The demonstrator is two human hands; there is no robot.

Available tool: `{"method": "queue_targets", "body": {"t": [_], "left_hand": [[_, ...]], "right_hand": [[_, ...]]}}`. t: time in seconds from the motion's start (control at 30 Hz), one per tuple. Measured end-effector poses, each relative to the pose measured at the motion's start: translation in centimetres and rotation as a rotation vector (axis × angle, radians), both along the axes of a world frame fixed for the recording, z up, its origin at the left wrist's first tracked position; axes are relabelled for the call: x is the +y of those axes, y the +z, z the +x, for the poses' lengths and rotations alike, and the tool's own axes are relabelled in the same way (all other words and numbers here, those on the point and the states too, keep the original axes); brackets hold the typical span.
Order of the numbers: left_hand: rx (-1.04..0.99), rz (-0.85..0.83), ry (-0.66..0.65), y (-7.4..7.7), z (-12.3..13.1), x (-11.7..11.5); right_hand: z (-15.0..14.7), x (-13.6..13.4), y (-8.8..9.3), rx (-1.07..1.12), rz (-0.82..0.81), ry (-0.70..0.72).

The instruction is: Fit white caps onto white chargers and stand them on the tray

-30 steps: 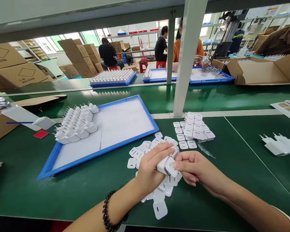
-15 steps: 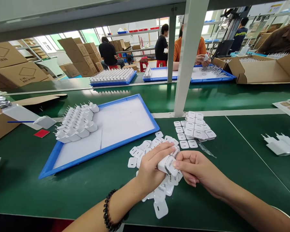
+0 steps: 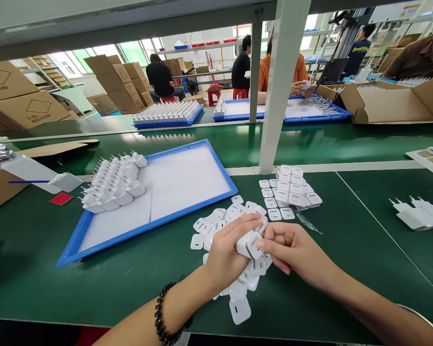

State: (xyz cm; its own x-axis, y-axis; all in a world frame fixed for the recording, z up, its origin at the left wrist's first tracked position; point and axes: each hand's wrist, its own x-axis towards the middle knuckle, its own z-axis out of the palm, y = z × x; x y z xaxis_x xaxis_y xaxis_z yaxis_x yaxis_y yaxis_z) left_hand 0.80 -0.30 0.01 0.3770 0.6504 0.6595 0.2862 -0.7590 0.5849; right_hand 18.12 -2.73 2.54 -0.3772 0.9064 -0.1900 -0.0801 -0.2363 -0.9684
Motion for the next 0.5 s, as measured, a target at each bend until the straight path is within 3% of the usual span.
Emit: {"method": "queue_targets", "body": {"t": [0.3,0.4,0.5], "left_hand": [[-0.025,-0.062,0.002,-0.11,0.14,-0.04],[-0.042,-0.099,0.000,-0.10,0.10,0.00],[-0.074,-0.107,-0.019,-0.10,0.14,-0.02]], "right_hand": [[-0.16,-0.01,-0.03,-0.066,0.023,0.000],[-0.23,-0.08,-0.36,-0.178,0.102,-0.105],[-0.15,-0.16,-0.72,-0.344,0.264,-0.302]]}}
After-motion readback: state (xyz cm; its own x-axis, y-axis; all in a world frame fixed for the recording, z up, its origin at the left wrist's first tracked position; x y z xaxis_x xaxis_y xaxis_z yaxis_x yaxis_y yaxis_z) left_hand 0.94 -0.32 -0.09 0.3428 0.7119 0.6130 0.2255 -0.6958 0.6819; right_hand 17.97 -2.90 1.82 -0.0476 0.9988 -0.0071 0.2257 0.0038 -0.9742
